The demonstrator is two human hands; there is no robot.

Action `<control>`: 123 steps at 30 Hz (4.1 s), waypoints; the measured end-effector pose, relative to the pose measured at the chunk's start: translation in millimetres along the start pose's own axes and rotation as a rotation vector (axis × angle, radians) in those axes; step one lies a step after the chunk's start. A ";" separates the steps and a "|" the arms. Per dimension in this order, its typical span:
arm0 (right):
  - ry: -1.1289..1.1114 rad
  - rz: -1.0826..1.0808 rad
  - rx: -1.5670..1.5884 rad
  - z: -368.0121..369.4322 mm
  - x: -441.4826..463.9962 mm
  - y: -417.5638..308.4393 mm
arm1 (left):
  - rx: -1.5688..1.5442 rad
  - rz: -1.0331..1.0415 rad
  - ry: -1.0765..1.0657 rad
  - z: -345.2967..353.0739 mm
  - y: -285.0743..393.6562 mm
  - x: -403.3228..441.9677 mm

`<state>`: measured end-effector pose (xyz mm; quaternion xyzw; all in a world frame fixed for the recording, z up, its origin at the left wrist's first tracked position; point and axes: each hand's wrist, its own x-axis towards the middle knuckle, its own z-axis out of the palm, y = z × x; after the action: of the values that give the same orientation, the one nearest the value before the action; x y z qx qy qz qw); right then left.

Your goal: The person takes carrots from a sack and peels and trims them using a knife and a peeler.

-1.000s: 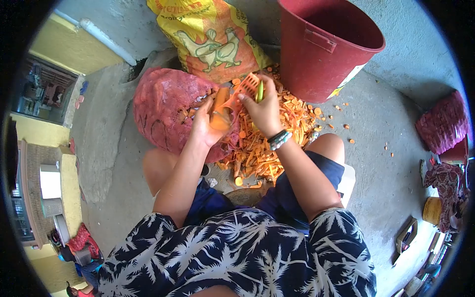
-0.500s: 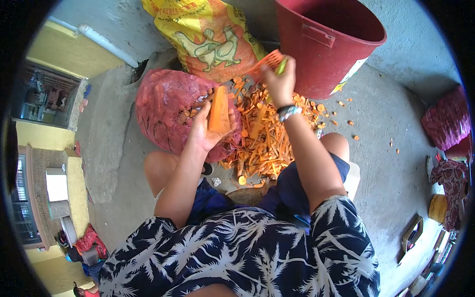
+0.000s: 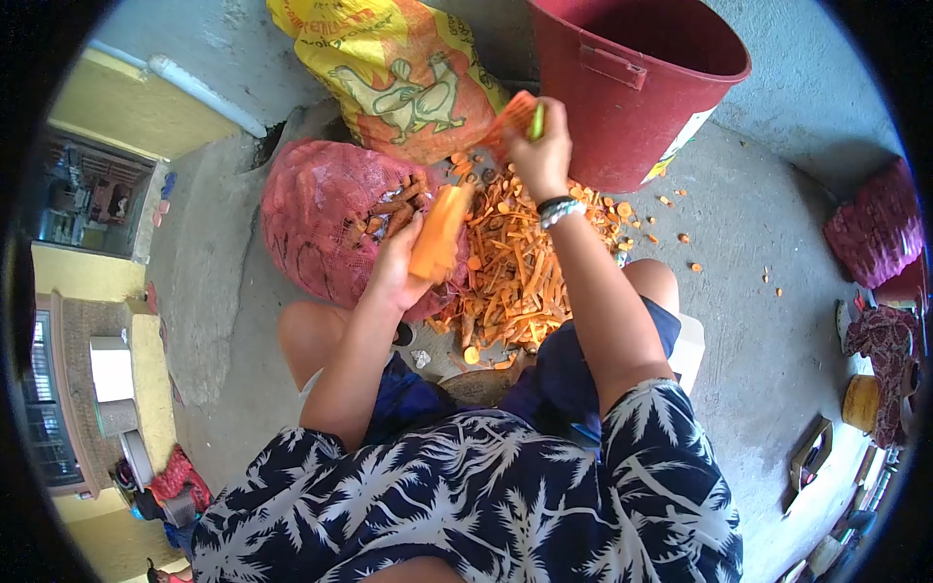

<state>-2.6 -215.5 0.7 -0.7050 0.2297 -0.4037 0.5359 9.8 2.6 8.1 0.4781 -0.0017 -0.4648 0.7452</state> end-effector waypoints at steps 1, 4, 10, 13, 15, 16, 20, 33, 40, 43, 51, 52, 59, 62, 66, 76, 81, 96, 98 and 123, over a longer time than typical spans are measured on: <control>0.058 0.048 0.126 -1.1 6.2 2.6 | -0.054 0.016 0.049 6.4 4.1 -7.7; -0.031 0.056 0.129 6.7 -14.3 -11.4 | -0.206 -0.008 0.062 -2.2 11.9 -6.2; -0.270 -0.003 0.276 10.7 -73.9 -47.5 | -0.254 0.164 0.146 -3.1 12.5 21.2; -0.288 -0.011 0.245 12.6 -63.1 -44.0 | -0.234 0.160 0.186 6.5 8.5 16.6; -0.391 0.115 0.360 17.5 -54.9 -43.3 | -0.162 0.146 0.111 -0.8 7.6 18.3; -0.499 0.241 0.474 18.7 -51.6 -45.4 | -0.158 0.145 0.110 2.1 14.1 14.9; -0.603 0.418 0.529 19.7 -44.0 -52.5 | -0.102 0.166 0.107 4.3 25.6 10.0; -0.028 0.007 0.354 21.2 4.5 -0.8 | -0.055 0.069 -0.110 -2.5 8.6 -16.9; -0.220 0.237 0.554 19.4 -52.6 -61.1 | -0.283 0.136 0.035 -15.7 18.2 5.3; -0.295 0.171 0.458 16.2 -68.9 -59.4 | -0.246 0.178 0.174 7.3 19.3 6.8; -0.081 0.093 0.370 16.3 -7.0 -25.8 | -0.080 0.072 0.061 19.4 11.1 -20.3; 0.023 0.014 0.263 15.3 5.9 -6.0 | -0.076 0.071 0.065 14.5 12.9 -21.3; -0.163 0.222 0.564 20.8 -60.0 -63.7 | -0.294 0.187 0.037 -12.8 24.3 13.3; -0.191 0.216 0.515 16.8 -72.0 -61.9 | -0.275 0.195 0.114 -0.5 19.2 19.7; -0.211 0.205 0.451 22.2 -57.8 -43.4 | -0.179 0.206 0.166 10.2 14.0 9.8; -0.084 0.291 0.561 16.6 -36.6 -60.7 | -0.328 0.075 -0.170 -32.3 27.0 6.2; -0.105 0.134 0.516 20.5 -79.6 -53.1 | -0.222 0.175 0.177 -9.7 16.6 28.5; -0.115 0.188 0.518 22.5 -64.4 -54.9 | -0.446 0.107 -0.018 -23.8 20.4 25.2; -0.091 0.084 0.489 25.5 -77.7 -52.8 | -0.311 0.109 0.168 5.9 22.4 17.3; 0.017 -0.057 0.166 35.4 -19.2 -16.4 | -0.053 0.058 0.044 -10.4 20.4 -5.3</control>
<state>13.6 -175.6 6.4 -0.6609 0.1798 -0.4422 0.5790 25.6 15.9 19.4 0.4681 0.0132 -0.4321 0.7707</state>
